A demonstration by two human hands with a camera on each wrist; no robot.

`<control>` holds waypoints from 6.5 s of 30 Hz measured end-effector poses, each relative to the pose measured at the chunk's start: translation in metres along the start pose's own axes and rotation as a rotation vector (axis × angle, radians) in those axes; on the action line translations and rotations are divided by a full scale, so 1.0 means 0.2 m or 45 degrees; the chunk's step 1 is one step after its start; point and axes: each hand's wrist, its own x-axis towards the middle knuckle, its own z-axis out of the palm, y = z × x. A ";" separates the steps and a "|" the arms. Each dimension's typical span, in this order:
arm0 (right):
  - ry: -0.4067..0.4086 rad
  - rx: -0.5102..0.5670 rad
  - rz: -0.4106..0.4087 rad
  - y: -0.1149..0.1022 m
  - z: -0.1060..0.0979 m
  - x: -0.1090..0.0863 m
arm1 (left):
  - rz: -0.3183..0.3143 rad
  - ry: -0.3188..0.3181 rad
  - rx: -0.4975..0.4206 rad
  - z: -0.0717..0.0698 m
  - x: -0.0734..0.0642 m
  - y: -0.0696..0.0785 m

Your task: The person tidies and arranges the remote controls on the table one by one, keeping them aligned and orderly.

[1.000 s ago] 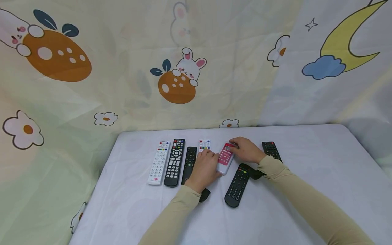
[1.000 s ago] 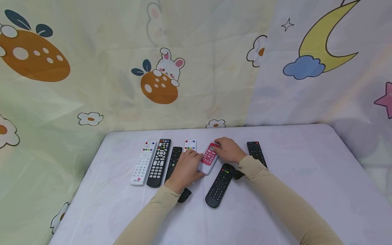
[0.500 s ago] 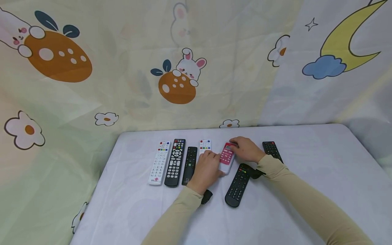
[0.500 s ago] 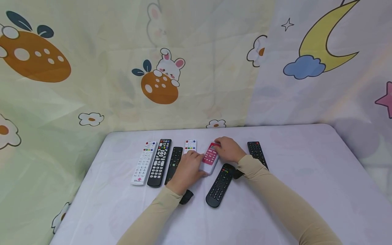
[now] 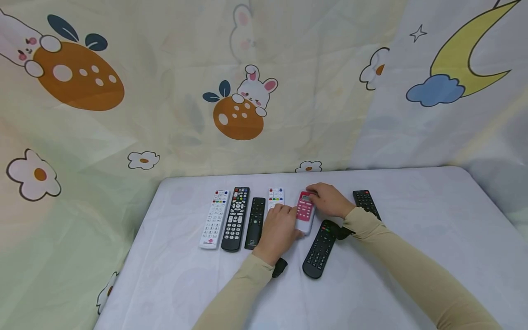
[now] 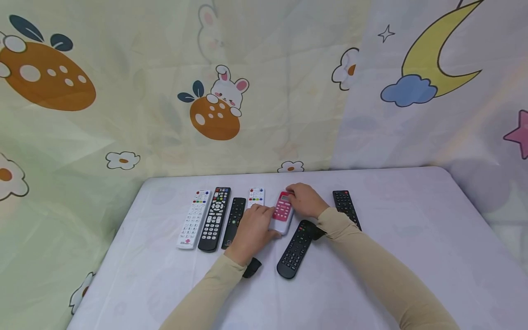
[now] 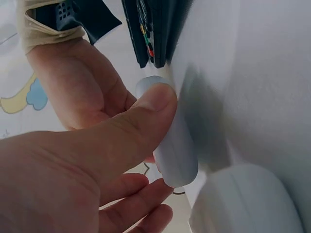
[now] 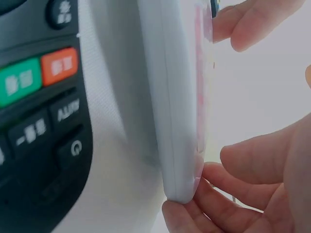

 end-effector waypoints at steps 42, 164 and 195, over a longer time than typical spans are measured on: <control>-0.061 -0.004 -0.057 -0.09 0.05 0.06 | -0.117 0.175 -0.025 0.03 -0.10 0.07; 0.093 0.046 -0.069 0.07 0.06 -0.53 | 0.236 -0.182 -0.300 0.01 -0.36 0.10; 0.179 -0.031 -0.091 0.03 0.00 -0.47 | 0.198 -0.076 -0.274 -0.01 -0.31 0.19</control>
